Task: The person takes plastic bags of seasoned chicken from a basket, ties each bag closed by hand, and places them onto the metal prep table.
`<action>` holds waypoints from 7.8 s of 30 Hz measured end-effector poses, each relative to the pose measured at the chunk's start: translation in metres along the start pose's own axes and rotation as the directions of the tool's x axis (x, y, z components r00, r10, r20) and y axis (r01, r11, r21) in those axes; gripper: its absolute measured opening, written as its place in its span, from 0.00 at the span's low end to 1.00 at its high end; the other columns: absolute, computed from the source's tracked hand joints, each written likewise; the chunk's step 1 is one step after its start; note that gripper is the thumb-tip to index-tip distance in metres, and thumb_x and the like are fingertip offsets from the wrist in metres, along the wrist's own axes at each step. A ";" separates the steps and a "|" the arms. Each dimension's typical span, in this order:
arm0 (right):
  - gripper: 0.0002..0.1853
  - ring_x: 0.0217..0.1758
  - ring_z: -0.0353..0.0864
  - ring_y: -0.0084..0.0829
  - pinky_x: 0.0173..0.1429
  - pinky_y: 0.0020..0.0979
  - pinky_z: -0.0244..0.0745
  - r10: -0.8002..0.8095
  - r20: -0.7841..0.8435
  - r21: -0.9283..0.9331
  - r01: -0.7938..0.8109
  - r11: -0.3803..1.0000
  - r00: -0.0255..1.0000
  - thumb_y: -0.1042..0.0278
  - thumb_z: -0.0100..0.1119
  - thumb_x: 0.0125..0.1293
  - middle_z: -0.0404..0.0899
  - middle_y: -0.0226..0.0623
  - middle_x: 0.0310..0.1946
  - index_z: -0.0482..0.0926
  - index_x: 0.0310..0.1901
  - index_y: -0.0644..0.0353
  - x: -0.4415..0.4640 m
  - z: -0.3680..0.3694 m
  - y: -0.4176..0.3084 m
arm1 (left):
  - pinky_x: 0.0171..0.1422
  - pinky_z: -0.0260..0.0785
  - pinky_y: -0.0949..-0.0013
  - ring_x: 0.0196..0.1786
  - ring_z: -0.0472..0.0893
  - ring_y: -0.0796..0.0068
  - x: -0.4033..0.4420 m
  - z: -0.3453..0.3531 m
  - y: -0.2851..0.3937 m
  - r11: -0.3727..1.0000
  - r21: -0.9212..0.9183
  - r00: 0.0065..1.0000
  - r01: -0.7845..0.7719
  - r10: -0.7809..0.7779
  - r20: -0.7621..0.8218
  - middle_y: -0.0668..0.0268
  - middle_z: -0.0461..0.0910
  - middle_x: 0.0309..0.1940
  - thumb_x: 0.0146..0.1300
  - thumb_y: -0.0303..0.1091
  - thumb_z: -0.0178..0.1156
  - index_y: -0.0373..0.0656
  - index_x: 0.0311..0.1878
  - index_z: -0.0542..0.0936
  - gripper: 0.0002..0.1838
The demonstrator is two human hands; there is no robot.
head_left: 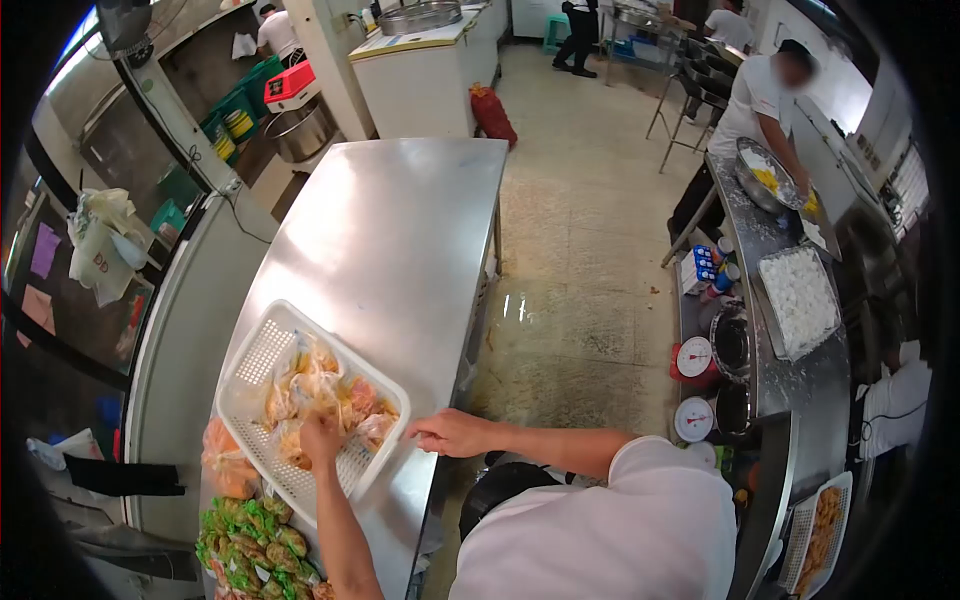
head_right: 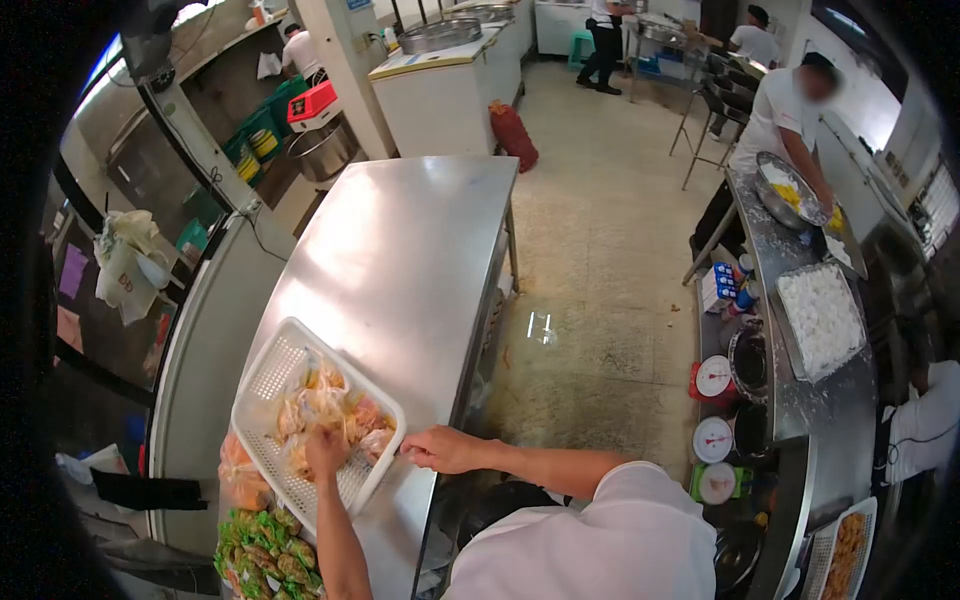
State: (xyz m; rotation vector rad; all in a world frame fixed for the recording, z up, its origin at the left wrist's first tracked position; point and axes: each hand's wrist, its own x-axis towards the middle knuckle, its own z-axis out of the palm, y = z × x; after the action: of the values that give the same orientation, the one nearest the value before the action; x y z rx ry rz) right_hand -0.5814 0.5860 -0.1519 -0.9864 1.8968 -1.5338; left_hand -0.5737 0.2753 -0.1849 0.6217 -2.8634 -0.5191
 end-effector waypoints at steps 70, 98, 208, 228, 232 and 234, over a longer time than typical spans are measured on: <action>0.10 0.40 0.82 0.38 0.52 0.43 0.74 -0.345 0.213 -0.373 0.402 0.836 0.914 0.69 0.60 0.56 0.83 0.41 0.32 0.84 0.40 0.59 0.080 0.237 -0.104 | 0.40 0.70 0.54 0.31 0.80 0.47 -0.356 -0.103 -0.148 0.815 -0.561 0.989 0.146 -0.129 0.070 0.43 0.78 0.24 0.58 0.38 0.47 0.30 0.24 0.77 0.19; 0.22 0.39 0.81 0.51 0.42 0.46 0.76 -0.641 0.426 -0.116 0.741 0.661 0.638 0.81 0.53 0.50 0.81 0.47 0.32 0.79 0.48 0.54 -0.026 0.366 -0.011 | 0.39 0.72 0.74 0.27 0.74 0.83 -0.361 -0.090 -0.139 -0.495 -0.869 0.841 -0.007 -0.473 0.262 0.73 0.75 0.23 0.65 0.32 0.58 0.42 0.37 0.79 0.05; 0.16 0.45 0.79 0.49 0.45 0.46 0.75 -0.361 -0.328 -0.478 0.176 0.860 0.873 0.70 0.57 0.60 0.78 0.45 0.40 0.74 0.51 0.62 0.089 0.083 0.004 | 0.36 0.70 0.64 0.31 0.80 0.66 0.004 0.034 -0.050 0.866 -0.391 0.945 -0.311 0.324 -0.034 0.59 0.81 0.25 0.58 0.28 0.62 0.34 0.43 0.78 0.11; 0.18 0.44 0.81 0.34 0.51 0.34 0.76 -0.237 -0.298 0.116 0.282 0.952 0.925 0.66 0.62 0.63 0.81 0.39 0.40 0.76 0.53 0.65 0.137 0.117 -0.042 | 0.53 0.71 0.70 0.43 0.80 0.72 -0.052 -0.237 -0.015 0.099 -0.931 0.936 -0.351 0.033 -0.350 0.63 0.80 0.37 0.59 0.25 0.61 0.36 0.41 0.78 0.07; 0.15 0.44 0.75 0.23 0.48 0.28 0.74 -0.270 -0.161 0.391 0.312 0.866 0.949 0.58 0.63 0.65 0.77 0.31 0.40 0.77 0.46 0.59 0.199 0.170 -0.047 | 0.59 0.71 0.65 0.46 0.78 0.70 -0.096 -0.254 -0.027 0.040 -0.925 0.921 -0.379 0.114 -0.372 0.62 0.78 0.38 0.57 0.26 0.56 0.36 0.39 0.77 0.07; 0.12 0.40 0.75 0.19 0.46 0.24 0.73 -0.096 0.061 0.503 0.052 0.863 0.993 0.60 0.62 0.67 0.78 0.27 0.37 0.79 0.45 0.59 0.161 0.166 -0.109 | 0.59 0.69 0.68 0.45 0.76 0.72 -0.120 -0.257 -0.039 0.064 -0.909 0.909 -0.411 0.096 -0.405 0.64 0.74 0.38 0.57 0.26 0.56 0.36 0.37 0.74 0.06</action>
State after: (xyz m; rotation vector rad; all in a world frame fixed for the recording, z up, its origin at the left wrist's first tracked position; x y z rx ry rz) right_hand -0.5286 0.3478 -0.0760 -0.8700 1.3030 -1.8666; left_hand -0.3922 0.2163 0.0286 -0.1385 -1.5648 -1.8709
